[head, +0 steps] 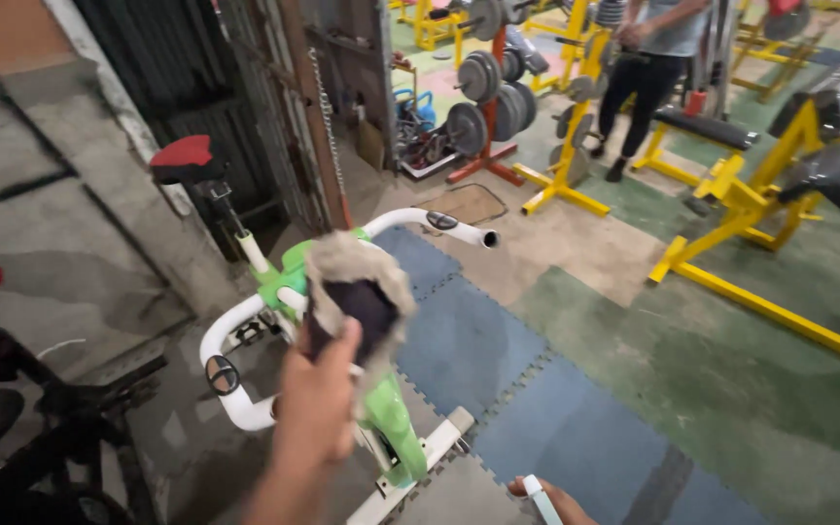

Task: Wiping down a stationary bike with a cloth and spray bottle in a gym setting.

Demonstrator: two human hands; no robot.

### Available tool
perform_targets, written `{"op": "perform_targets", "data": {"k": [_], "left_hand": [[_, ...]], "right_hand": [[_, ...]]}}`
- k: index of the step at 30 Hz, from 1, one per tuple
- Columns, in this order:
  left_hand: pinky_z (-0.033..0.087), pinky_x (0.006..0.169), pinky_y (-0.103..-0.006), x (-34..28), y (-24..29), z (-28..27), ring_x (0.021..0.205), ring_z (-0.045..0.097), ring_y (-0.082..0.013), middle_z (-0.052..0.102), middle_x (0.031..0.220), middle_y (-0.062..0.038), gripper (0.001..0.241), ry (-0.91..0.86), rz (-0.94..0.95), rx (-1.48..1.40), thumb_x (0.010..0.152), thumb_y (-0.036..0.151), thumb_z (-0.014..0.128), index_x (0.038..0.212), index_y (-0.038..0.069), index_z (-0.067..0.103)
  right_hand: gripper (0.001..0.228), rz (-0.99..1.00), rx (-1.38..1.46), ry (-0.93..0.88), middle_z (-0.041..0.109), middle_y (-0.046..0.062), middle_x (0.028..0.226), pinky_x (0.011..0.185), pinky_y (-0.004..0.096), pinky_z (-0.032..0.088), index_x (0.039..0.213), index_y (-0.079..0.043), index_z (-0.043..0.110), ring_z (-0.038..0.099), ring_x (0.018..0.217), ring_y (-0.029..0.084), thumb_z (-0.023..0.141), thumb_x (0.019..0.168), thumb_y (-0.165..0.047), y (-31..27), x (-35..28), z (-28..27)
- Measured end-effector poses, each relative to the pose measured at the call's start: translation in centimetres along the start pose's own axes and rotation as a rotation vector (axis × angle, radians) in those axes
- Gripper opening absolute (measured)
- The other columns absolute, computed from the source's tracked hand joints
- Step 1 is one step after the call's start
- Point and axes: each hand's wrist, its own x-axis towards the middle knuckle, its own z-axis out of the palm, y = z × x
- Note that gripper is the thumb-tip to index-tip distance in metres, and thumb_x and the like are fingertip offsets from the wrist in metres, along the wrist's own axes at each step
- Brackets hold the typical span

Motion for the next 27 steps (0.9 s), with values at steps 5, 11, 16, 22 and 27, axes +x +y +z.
{"op": "perform_targets", "data": {"k": [5,11,16,22,27], "left_hand": [[0.050,0.073,-0.0323,6.3,2.1,-3.6,0.084,0.065,-0.0207,0.075,0.105,-0.008,0.044,0.036,0.281,0.465,0.090,0.021,0.064,0.133,0.012,0.066],[0.053,0.081,-0.0449,13.3,1.2,-6.1,0.100,0.070,-0.0366,0.076,0.117,-0.007,0.057,-0.008,0.390,1.007,0.085,0.017,0.057,0.141,0.027,0.059],[0.053,0.086,-0.0395,17.1,0.9,-4.0,0.105,0.071,-0.0323,0.076,0.121,-0.006,0.063,-0.165,0.483,0.964,0.078,0.005,0.050,0.137,0.022,0.062],[0.053,0.085,-0.0440,19.0,0.9,0.8,0.103,0.069,-0.0359,0.076,0.117,-0.007,0.057,-0.239,0.496,1.061,0.078,0.011,0.054,0.132,0.025,0.066],[0.051,0.079,-0.0463,16.9,2.4,4.2,0.094,0.068,-0.0359,0.075,0.113,-0.006,0.034,-0.264,0.616,1.177,0.086,0.013,0.052,0.115,0.019,0.069]], "right_hand": [[0.054,-0.429,-0.615,-0.271,0.071,0.011,0.142,0.116,0.042,0.038,0.138,-0.004,0.065,0.061,0.137,0.025,0.065,0.094,-0.037,-4.3,2.2,3.2],[0.060,0.103,-0.333,-0.059,0.065,0.012,0.147,0.105,0.042,0.044,0.138,-0.004,0.073,0.061,0.128,0.028,0.059,0.093,-0.041,-9.4,3.1,8.9],[0.039,0.202,-0.291,0.380,0.079,0.013,0.123,0.086,0.037,0.053,0.118,-0.015,0.091,0.070,0.100,0.028,0.085,0.082,-0.029,-17.7,-9.3,20.8],[0.044,-0.400,-0.377,-0.219,0.039,0.005,0.059,0.053,0.031,0.025,0.134,-0.007,0.077,0.038,0.047,0.016,0.057,0.096,-0.002,-21.1,-16.5,25.2],[0.063,-1.086,-0.768,-0.189,0.084,0.003,0.121,0.073,0.025,0.060,0.134,-0.008,0.063,0.079,0.079,0.012,0.066,0.072,0.004,-23.8,-16.6,26.3]]}}
